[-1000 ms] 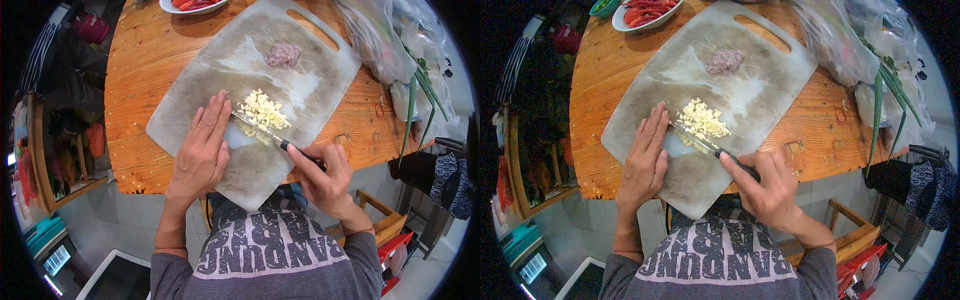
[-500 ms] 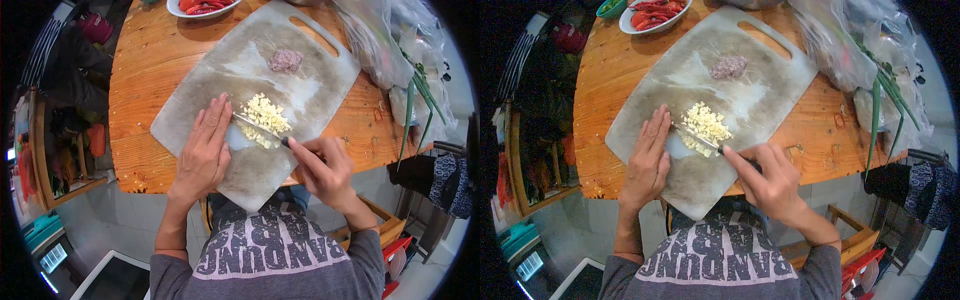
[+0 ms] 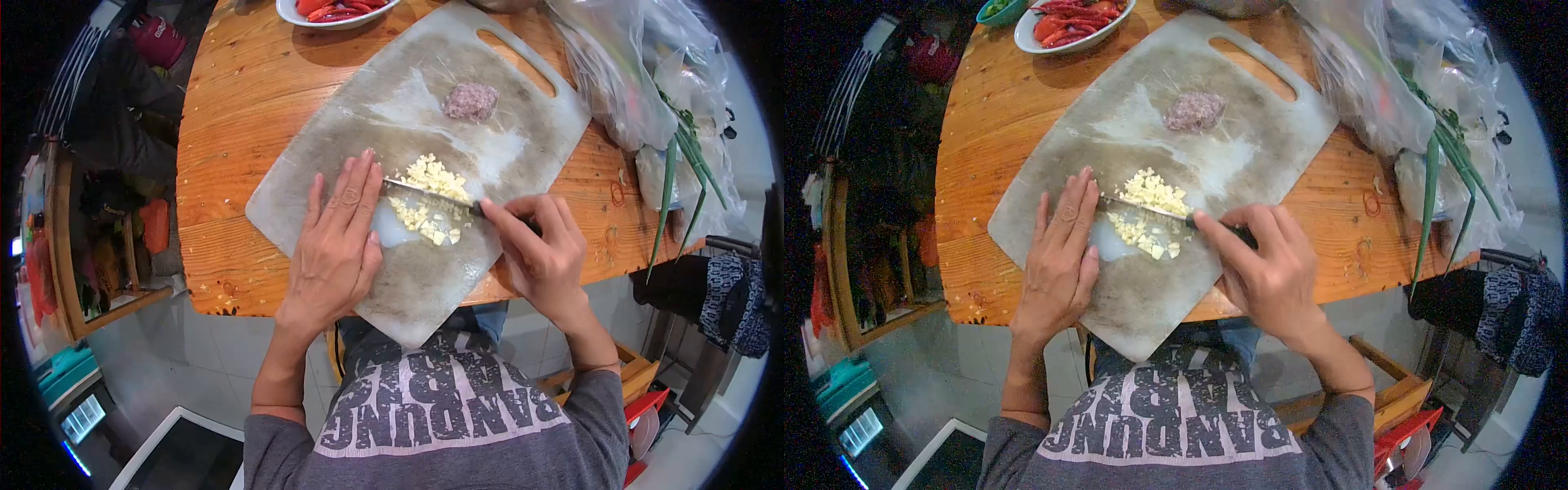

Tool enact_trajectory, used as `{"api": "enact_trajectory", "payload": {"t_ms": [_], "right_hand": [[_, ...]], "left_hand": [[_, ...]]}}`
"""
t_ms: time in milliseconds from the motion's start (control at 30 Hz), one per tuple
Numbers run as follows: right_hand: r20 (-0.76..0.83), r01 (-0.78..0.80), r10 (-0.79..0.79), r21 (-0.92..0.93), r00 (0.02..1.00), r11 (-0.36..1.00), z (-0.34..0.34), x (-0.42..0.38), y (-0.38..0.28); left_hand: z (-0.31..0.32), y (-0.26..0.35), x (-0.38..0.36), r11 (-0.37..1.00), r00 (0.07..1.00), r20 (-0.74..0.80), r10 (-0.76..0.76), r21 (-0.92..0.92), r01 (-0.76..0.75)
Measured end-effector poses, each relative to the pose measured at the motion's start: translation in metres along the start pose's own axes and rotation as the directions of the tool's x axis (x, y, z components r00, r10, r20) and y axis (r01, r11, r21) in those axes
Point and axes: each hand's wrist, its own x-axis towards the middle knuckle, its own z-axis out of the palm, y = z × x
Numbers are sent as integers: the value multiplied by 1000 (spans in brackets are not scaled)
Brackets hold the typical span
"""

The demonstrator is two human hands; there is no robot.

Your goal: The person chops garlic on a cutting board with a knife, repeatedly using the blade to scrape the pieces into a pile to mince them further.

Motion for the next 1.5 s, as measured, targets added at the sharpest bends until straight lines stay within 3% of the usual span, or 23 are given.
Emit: {"api": "enact_trajectory", "payload": {"t_ms": [167,267,400,533,633,867,967,1133,1500], "right_hand": [[-38,30,-30,-10,999,999,-9,10,-3],[-36,109,-115,-148,993,983,-13,16,6],[-37,-4,3,-35,999,999,11,6,16],[-45,-16,7,-215,999,976,-5,4,-4],[-67,-2,-9,-159,998,987,14,1,14],[-28,29,-37,-239,999,971,-10,0,-1],[28,-26,31,-152,999,988,-17,-8,-12],[-48,-67,67,11,997,998,13,-27,-9],[-59,-31,30,-5,998,1000,11,-16,2]], "left_hand": [[2,-3,-1,1000,1000,5,-5,-15,5],[0,-1,-1,1000,1000,23,-12,-4,12],[-1,0,1,1000,1000,17,-21,-3,21],[0,-1,1,1000,999,41,-12,-1,12],[-2,2,0,1000,998,57,-11,12,10],[-2,3,1,999,998,57,-2,-49,5],[0,4,1,999,999,39,20,-30,-18],[0,6,3,1000,999,41,5,15,-6],[-2,5,6,1000,999,49,-7,17,6]]}}
